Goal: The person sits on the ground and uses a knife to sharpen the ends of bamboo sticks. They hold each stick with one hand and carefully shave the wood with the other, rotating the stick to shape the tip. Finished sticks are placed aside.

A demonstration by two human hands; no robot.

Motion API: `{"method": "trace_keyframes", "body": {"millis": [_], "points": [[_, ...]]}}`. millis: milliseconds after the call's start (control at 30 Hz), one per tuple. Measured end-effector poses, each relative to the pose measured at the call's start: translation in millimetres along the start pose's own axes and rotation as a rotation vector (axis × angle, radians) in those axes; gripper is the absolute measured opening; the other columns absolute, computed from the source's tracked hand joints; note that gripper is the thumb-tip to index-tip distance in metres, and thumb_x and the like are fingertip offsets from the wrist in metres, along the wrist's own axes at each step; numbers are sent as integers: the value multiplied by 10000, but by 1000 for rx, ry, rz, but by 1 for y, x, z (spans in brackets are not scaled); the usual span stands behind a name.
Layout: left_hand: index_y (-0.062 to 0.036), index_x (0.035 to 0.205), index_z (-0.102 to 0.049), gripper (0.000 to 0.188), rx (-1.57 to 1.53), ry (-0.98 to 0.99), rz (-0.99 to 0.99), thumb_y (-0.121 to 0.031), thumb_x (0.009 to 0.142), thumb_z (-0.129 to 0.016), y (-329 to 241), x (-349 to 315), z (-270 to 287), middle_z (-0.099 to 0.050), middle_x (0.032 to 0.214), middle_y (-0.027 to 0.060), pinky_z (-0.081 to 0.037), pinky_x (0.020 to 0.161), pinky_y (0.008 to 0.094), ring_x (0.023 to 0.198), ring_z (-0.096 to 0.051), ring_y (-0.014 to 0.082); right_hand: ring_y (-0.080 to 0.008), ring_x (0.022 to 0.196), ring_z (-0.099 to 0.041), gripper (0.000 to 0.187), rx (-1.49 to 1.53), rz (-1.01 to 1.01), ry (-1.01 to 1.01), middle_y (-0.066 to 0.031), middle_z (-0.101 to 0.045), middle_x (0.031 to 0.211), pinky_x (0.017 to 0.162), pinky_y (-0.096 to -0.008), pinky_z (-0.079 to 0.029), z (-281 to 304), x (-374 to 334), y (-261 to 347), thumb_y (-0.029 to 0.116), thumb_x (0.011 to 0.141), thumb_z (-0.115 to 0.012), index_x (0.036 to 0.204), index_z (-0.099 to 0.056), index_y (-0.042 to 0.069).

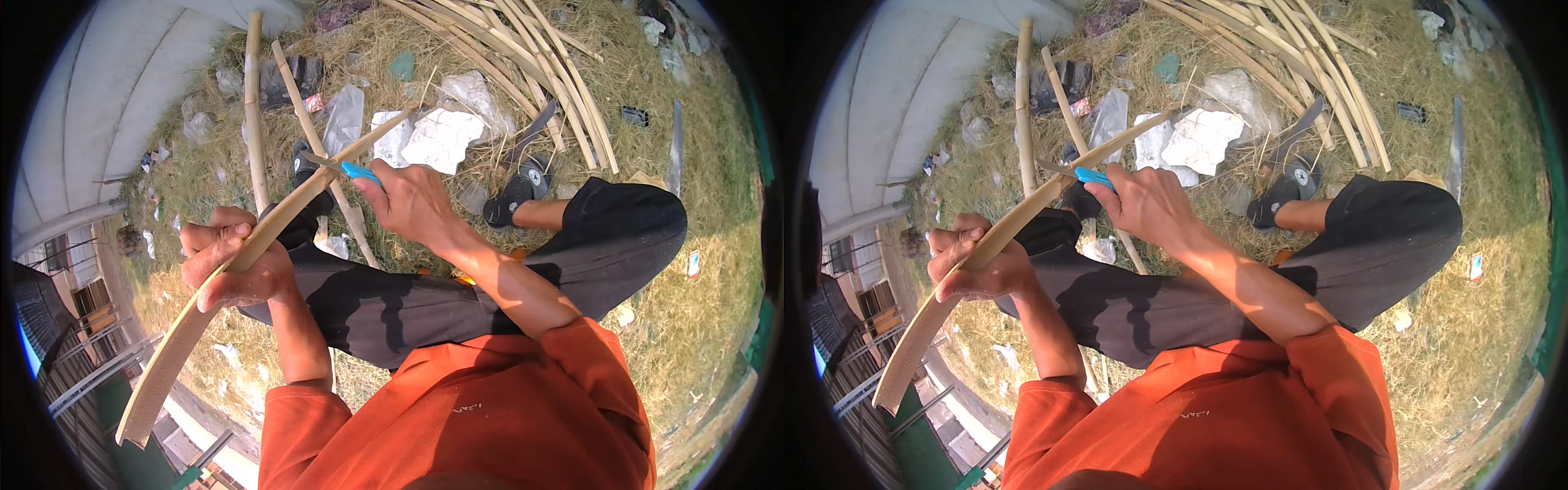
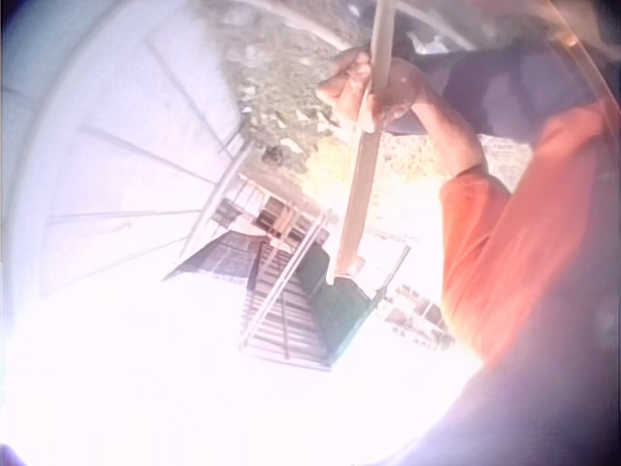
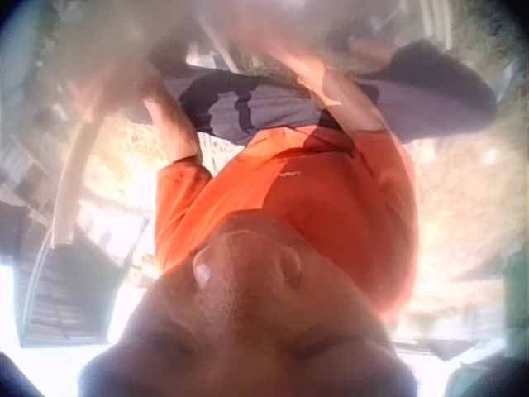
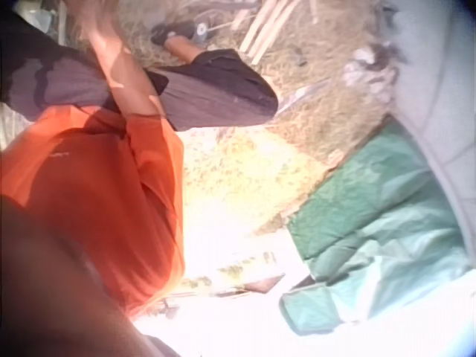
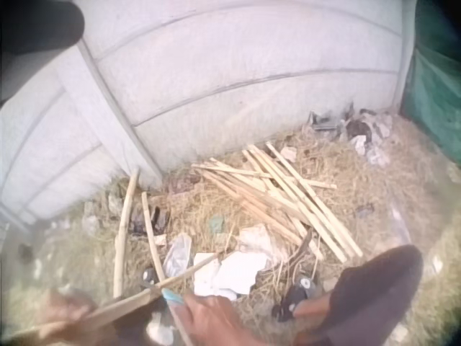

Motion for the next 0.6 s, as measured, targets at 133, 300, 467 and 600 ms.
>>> {"method": "trace_keyframes", "body": {"millis": [133, 300, 467, 600], "points": [[-32, 792, -465, 606, -18, 53, -14, -591, 951, -291, 1, 14, 3, -367, 672, 54, -330, 396, 232, 440, -338, 116, -436, 733, -641, 632, -321, -641, 146, -289, -628, 711, 672, -515, -502, -15, -27, -167, 476, 981, -332, 829, -667, -38], [-77, 766, -460, 587, -52, 0, 67, -604, 948, -274, 14, 17, 7, -349, 696, 25, -331, 452, 218, 548, -367, 120, -426, 634, -545, 553, 63, -536, 105, -241, -580, 660, 644, -471, -425, 12, -24, -80, 432, 988, -379, 806, -585, -49], [-56, 798, -462, 560, -88, -11, -94, -552, 975, -272, 15, 34, -9, -398, 640, 59, -353, 439, 237, 471, -355, 138, -222, 535, -476, 498, 361, -304, 111, -97, -502, 573, 545, -368, -373, 30, -1, 6, 417, 998, -377, 810, -551, -10], [-64, 788, -485, 580, -201, 9, -88, -562, 977, -255, -22, 94, 21, -447, 632, 79, -281, 429, 248, 459, -315, 139, -146, 521, -404, 482, 457, -318, 53, -34, -433, 553, 520, -319, -338, 42, -12, 19, 405, 1006, -369, 746, -506, 22]]}}
Point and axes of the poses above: each hand's wrist, its own x-axis towards the middle knuckle, its own z-axis out of the back of the hand, y = z × x, the point moved 2 cm from there along x, towards the middle knuckle
